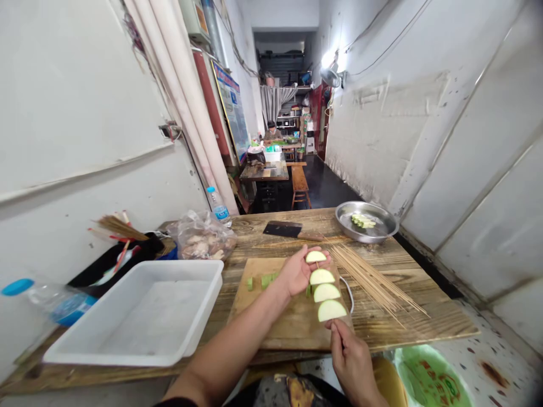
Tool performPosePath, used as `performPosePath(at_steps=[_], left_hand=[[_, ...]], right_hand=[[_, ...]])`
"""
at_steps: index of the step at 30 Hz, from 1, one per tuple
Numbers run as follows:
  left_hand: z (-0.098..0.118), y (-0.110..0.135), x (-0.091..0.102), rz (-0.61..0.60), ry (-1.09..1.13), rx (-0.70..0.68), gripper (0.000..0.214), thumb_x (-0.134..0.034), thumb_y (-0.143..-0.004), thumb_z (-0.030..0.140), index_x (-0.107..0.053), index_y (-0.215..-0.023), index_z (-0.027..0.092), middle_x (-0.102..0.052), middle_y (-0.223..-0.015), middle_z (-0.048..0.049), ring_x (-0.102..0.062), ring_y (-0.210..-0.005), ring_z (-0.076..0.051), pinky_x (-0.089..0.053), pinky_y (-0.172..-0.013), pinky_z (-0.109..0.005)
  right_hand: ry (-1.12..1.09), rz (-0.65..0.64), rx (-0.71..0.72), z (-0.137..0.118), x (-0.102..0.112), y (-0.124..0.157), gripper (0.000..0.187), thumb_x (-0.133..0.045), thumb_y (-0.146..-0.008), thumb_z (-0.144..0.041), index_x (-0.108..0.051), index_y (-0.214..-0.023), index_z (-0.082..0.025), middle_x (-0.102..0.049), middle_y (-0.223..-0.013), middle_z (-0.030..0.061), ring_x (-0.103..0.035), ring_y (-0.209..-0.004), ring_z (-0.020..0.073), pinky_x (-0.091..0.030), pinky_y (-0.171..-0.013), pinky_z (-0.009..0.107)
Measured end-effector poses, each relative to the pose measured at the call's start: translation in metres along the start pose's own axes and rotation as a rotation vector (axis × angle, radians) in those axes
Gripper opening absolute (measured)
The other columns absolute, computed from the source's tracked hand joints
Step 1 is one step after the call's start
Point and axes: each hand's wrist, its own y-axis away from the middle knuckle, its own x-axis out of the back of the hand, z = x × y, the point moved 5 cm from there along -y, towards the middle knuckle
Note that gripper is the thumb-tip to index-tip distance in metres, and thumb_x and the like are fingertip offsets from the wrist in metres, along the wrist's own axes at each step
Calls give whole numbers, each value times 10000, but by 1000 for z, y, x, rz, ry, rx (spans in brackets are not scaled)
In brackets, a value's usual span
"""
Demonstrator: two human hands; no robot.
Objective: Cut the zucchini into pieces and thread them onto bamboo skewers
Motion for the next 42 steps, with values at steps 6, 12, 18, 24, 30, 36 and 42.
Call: performPosePath(at_steps=[6,12,18,24,30,36,42], left_hand=[[-5,3,3,81,-149,-151,255,-475,-916,251,-624,-982,55,-693,-993,-186,-689,-868,-225,-546,-769,-329],[-7,4,4,57,-166,-144,214,-471,-901,181,-635,-955,55,-698,-979,-184,-689,-878,-230,-556,-788,-349],[-10,6,-2,74,-174,-145,195,-463,-887,157,-635,-919,71,-701,-946,-174,-692,-855,-246,-564,-771,-399],[-12,8,-7,74,-191,-146,192,-471,-881,154,-643,-898,72,-707,-920,-171,-690,-848,-240,-554,-773,-383],[-18,8,-9,18,-227,-152,162,-517,-851,178,-652,-855,89,-704,-888,-151,-672,-865,-232,-543,-777,-355],[-24,7,-3,-24,-109,-83,251,-546,-873,363,-601,-947,130,-673,-982,-131,-648,-902,-223,-538,-793,-378],[-27,9,2,-121,-126,-53,359,-452,-914,415,-589,-1056,115,-654,-1005,-134,-638,-927,-214,-514,-862,-379]], right_hand=[[-29,-18,-23,1,-8,3,263,-358,-945,-208,-563,-783,-178,-592,-545,-1,-600,-459,116,-465,-476,177],[-61,-30,-57,2,-8,7,252,-350,-947,-222,-568,-829,-177,-624,-583,15,-630,-502,130,-473,-480,184],[-69,-22,-74,4,-9,9,248,-353,-946,-220,-561,-817,-182,-592,-558,-2,-612,-489,125,-462,-474,184],[-52,-23,-99,6,-9,9,273,-342,-951,-229,-549,-778,-190,-560,-537,-12,-590,-477,121,-455,-480,189],[-57,-23,-117,6,-10,9,305,-335,-961,-261,-563,-771,-191,-556,-544,-8,-560,-461,117,-454,-479,197],[-16,30,-111,11,-7,5,310,-347,-961,-279,-600,-812,-177,-560,-523,-4,-571,-457,131,-443,-457,203],[8,71,-103,19,-7,-1,309,-354,-955,-260,-615,-822,-161,-622,-575,18,-618,-495,136,-481,-503,202]])
